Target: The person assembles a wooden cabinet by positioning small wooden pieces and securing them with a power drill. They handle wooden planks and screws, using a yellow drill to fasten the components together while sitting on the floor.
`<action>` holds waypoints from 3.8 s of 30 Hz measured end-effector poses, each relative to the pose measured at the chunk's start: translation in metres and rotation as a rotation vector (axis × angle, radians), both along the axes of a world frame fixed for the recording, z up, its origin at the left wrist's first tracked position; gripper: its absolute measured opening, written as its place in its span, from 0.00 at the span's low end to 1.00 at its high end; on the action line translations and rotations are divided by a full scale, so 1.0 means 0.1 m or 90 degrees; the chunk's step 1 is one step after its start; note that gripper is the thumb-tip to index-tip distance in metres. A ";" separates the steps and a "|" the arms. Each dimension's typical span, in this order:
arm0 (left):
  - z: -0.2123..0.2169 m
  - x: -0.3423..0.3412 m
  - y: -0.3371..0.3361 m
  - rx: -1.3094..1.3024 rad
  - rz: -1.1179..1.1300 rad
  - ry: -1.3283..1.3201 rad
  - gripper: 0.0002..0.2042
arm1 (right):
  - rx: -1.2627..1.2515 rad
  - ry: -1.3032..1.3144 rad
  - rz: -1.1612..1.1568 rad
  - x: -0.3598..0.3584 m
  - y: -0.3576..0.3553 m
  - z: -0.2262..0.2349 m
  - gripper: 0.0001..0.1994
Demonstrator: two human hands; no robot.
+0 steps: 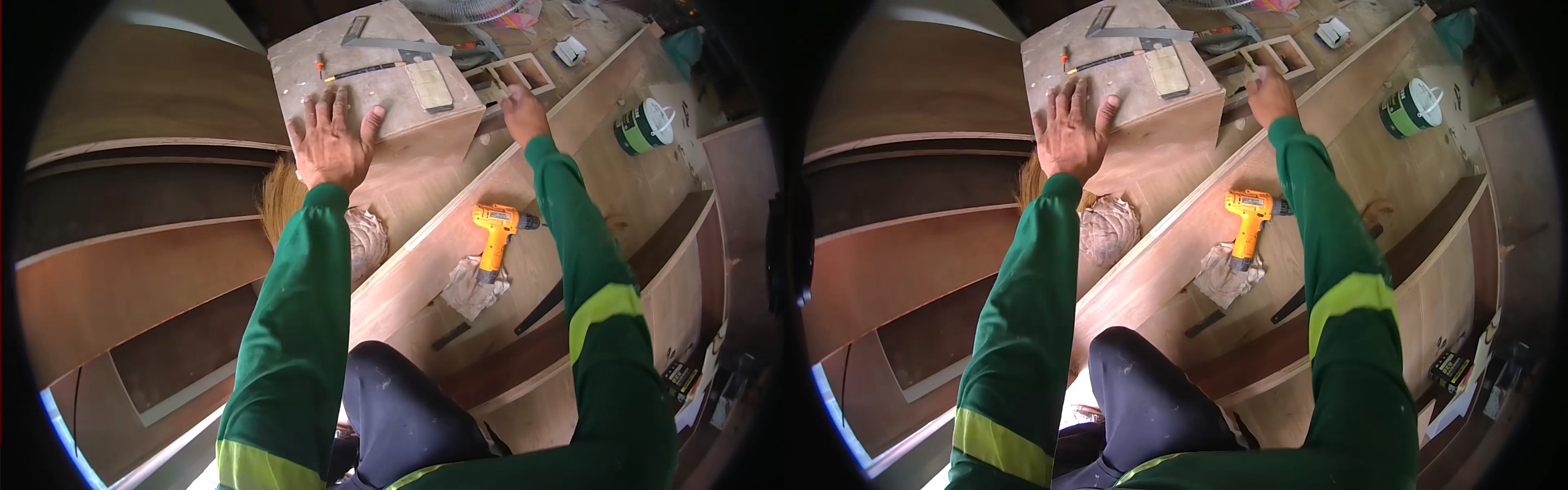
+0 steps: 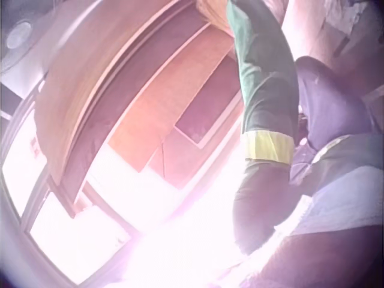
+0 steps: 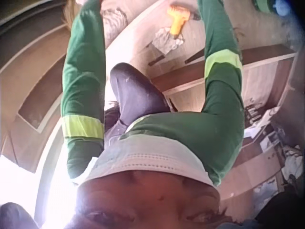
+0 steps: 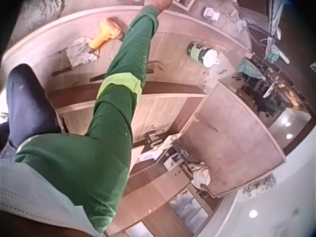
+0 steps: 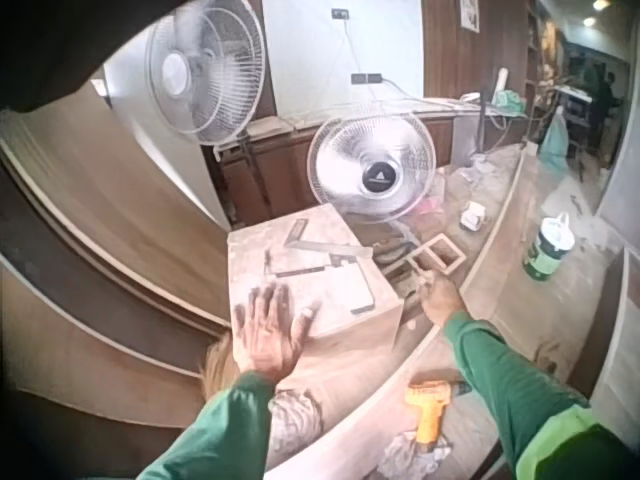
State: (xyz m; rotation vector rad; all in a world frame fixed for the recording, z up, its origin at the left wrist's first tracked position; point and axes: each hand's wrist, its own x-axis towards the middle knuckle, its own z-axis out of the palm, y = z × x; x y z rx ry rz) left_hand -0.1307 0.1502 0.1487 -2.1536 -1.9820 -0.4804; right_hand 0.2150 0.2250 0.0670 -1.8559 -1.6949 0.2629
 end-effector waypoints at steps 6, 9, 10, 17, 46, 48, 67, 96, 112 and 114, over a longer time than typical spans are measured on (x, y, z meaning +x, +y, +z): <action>-0.02 0.17 0.08 -0.025 0.026 0.006 0.38 | -0.095 -0.167 -0.081 0.58 1.06 -0.90 0.28; 0.00 0.10 0.04 -0.029 0.035 0.026 0.38 | -0.191 -0.166 -0.067 0.36 1.15 -0.99 0.20; 0.04 0.11 0.03 -0.026 0.026 0.015 0.38 | -0.172 -0.170 -0.065 0.41 1.23 -0.99 0.18; 0.04 -0.14 0.08 -0.050 -0.037 0.032 0.37 | -0.191 -0.168 -0.053 0.84 1.00 -1.03 0.16; 0.04 -0.11 0.03 -0.010 -0.103 0.099 0.28 | -0.073 -0.064 -0.186 1.42 -3.48 0.10 0.15; 0.02 -0.20 0.07 -0.026 -0.129 0.228 0.26 | -0.140 -0.141 -0.145 1.10 -3.64 -0.03 0.13; -0.15 -0.60 0.44 -0.095 -0.192 -0.076 0.44 | -0.303 -0.001 -0.047 1.40 -3.38 -0.17 0.08; -0.96 -2.99 -5.31 0.230 0.583 -0.895 0.27 | -0.488 -0.332 0.296 1.15 -3.20 -1.03 0.15; -1.15 -2.81 -5.21 -0.032 0.407 -0.685 0.30 | -0.394 -0.160 0.394 1.36 -3.13 -1.61 0.19; -1.04 -2.60 -4.69 -0.100 0.322 -0.531 0.32 | -0.564 0.317 0.251 1.82 -3.09 -1.61 0.17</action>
